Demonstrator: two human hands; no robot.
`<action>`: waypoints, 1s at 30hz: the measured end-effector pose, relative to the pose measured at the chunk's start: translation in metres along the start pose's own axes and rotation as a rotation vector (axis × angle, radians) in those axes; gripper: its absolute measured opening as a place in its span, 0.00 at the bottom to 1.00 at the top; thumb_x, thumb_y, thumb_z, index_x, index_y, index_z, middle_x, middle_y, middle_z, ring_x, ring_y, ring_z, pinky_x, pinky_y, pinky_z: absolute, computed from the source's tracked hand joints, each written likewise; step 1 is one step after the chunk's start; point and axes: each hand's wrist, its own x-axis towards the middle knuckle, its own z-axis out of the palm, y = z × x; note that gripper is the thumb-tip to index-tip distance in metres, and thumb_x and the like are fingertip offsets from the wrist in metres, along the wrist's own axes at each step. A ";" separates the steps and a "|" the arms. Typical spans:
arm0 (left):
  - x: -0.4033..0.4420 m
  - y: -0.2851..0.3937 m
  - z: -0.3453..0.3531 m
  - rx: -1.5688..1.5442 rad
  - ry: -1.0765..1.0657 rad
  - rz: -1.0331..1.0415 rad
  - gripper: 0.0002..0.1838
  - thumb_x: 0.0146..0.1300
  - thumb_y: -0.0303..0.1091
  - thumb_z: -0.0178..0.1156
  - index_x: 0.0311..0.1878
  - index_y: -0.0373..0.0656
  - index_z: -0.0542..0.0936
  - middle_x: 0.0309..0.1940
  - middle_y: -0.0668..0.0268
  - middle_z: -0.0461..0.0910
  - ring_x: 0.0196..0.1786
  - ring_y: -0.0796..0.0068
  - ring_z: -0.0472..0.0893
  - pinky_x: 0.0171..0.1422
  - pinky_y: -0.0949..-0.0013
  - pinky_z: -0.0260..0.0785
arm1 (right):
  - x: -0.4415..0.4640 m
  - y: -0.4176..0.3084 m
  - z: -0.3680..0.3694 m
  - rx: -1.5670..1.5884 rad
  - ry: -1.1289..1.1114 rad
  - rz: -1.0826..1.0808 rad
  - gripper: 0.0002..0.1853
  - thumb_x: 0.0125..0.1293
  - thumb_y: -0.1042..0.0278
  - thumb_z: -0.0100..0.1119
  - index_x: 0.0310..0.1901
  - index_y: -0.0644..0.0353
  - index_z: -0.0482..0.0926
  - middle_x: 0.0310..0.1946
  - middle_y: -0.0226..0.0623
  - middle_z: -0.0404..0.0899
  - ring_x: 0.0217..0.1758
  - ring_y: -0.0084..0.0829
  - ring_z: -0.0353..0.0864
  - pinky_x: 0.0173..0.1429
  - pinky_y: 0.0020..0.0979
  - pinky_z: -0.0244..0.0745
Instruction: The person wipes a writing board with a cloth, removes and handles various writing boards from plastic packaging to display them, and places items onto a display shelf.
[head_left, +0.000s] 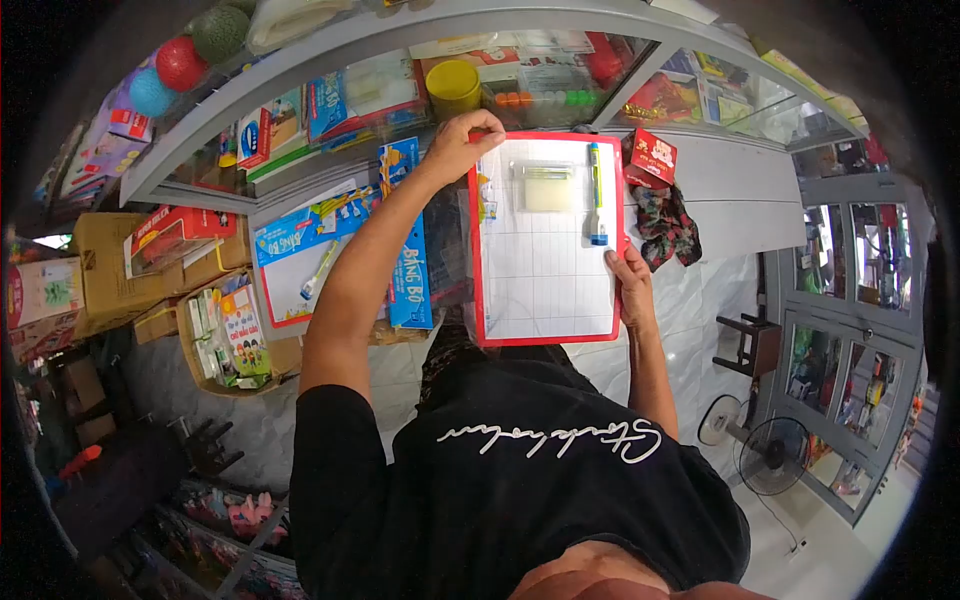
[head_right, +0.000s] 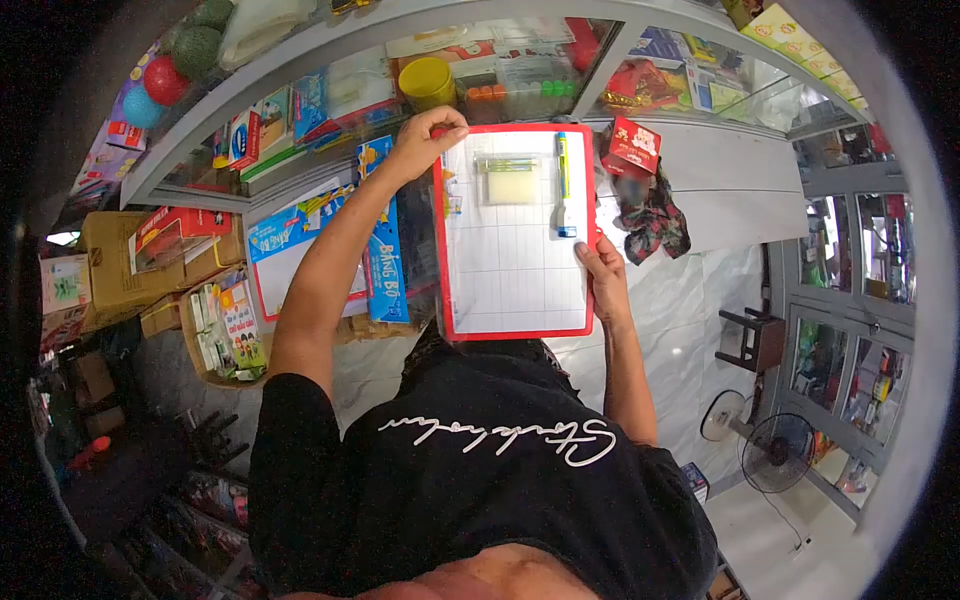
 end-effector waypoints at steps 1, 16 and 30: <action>0.000 -0.002 0.001 0.037 0.064 0.113 0.06 0.58 0.31 0.61 0.36 0.40 0.78 0.30 0.69 0.78 0.35 0.79 0.75 0.42 0.73 0.67 | -0.002 0.002 0.001 -0.005 0.009 -0.004 0.14 0.65 0.74 0.53 0.52 0.64 0.73 0.43 0.32 0.79 0.43 0.19 0.76 0.50 0.23 0.71; -0.014 0.001 -0.013 0.260 0.105 0.322 0.07 0.59 0.31 0.57 0.39 0.41 0.75 0.34 0.64 0.77 0.38 0.64 0.78 0.40 0.65 0.68 | -0.024 0.012 0.024 -0.019 0.109 0.050 0.09 0.64 0.73 0.53 0.45 0.64 0.74 0.38 0.31 0.79 0.36 0.18 0.77 0.43 0.21 0.72; -0.014 -0.032 -0.041 0.222 -0.076 -0.047 0.07 0.58 0.32 0.60 0.37 0.40 0.81 0.31 0.62 0.78 0.34 0.72 0.77 0.41 0.69 0.69 | -0.018 0.011 0.030 -0.118 0.098 0.026 0.13 0.64 0.70 0.54 0.49 0.64 0.74 0.39 0.32 0.79 0.39 0.19 0.76 0.45 0.22 0.72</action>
